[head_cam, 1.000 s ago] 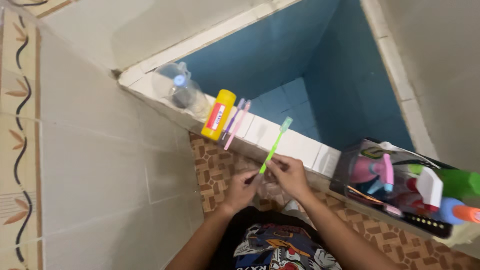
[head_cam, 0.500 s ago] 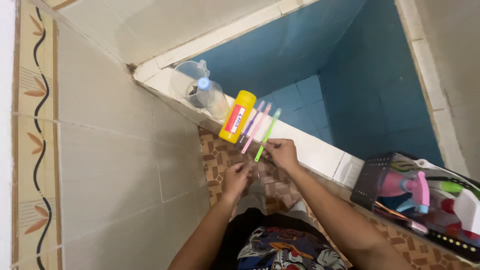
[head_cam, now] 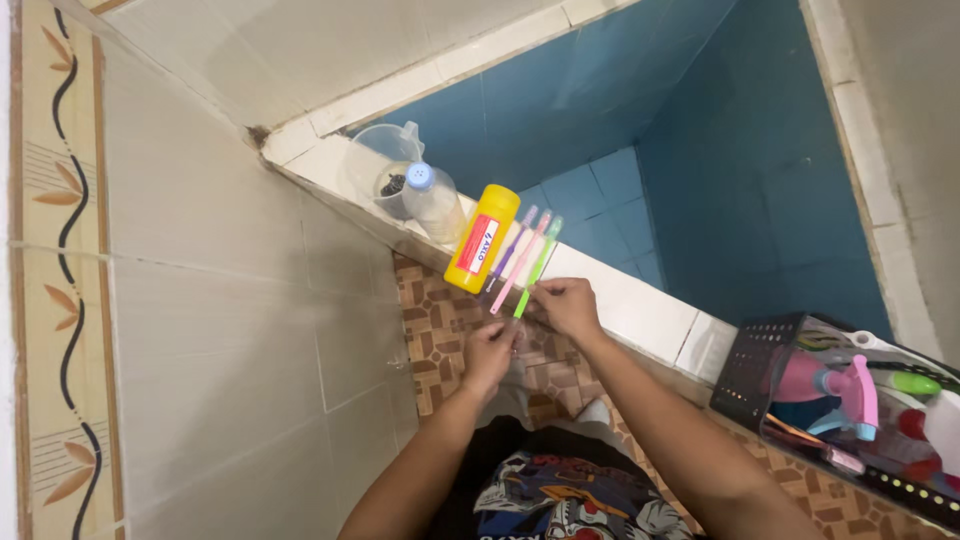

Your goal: The person organizes various bathroom supplies on a tiled ledge. They take items from a black basket and place them in a row, including a yellow container, several colorful pens, a pink spray bottle, a white spray bottle, a blue bottle, a green bottle, and a white pouch.

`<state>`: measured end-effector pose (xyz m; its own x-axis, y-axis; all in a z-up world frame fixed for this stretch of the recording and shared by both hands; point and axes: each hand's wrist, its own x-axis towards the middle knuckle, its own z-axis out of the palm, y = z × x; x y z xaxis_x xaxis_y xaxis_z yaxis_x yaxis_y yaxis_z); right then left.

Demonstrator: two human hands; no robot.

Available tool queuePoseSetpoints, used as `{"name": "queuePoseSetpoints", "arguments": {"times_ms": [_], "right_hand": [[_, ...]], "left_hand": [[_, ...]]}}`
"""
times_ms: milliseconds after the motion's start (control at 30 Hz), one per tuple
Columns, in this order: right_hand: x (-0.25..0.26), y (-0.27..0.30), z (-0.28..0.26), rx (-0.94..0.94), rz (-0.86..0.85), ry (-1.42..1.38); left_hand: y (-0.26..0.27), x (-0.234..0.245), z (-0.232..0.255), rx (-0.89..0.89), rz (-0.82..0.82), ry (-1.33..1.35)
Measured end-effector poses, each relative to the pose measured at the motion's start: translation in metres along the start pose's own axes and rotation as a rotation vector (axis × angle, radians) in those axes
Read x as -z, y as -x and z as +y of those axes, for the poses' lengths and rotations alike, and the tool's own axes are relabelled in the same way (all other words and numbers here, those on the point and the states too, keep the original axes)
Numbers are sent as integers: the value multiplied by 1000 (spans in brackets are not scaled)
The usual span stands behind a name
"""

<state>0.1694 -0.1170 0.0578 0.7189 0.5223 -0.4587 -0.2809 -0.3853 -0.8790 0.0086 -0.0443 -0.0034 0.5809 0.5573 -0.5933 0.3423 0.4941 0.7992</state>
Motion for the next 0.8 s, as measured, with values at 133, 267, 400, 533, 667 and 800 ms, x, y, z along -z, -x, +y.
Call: {"name": "queuePoseSetpoints", "arguments": {"times_ms": [133, 267, 400, 533, 667, 800], "right_hand": [[0, 4, -8, 51, 51, 152], [-3, 3, -9, -55, -11, -83], [-3, 0, -7, -70, -2, -93], [-4, 1, -7, -47, 11, -73], [-4, 1, -8, -24, 21, -46], [-3, 2, -7, -11, 31, -7]], "left_hand": [[-2, -1, -2, -32, -12, 16], [0, 1, 1, -69, 3, -10], [0, 0, 4, -76, -6, 0], [0, -1, 5, -21, -10, 14], [-7, 2, 4, -4, 23, -18], [-3, 6, 8, -91, 15, -29]]}}
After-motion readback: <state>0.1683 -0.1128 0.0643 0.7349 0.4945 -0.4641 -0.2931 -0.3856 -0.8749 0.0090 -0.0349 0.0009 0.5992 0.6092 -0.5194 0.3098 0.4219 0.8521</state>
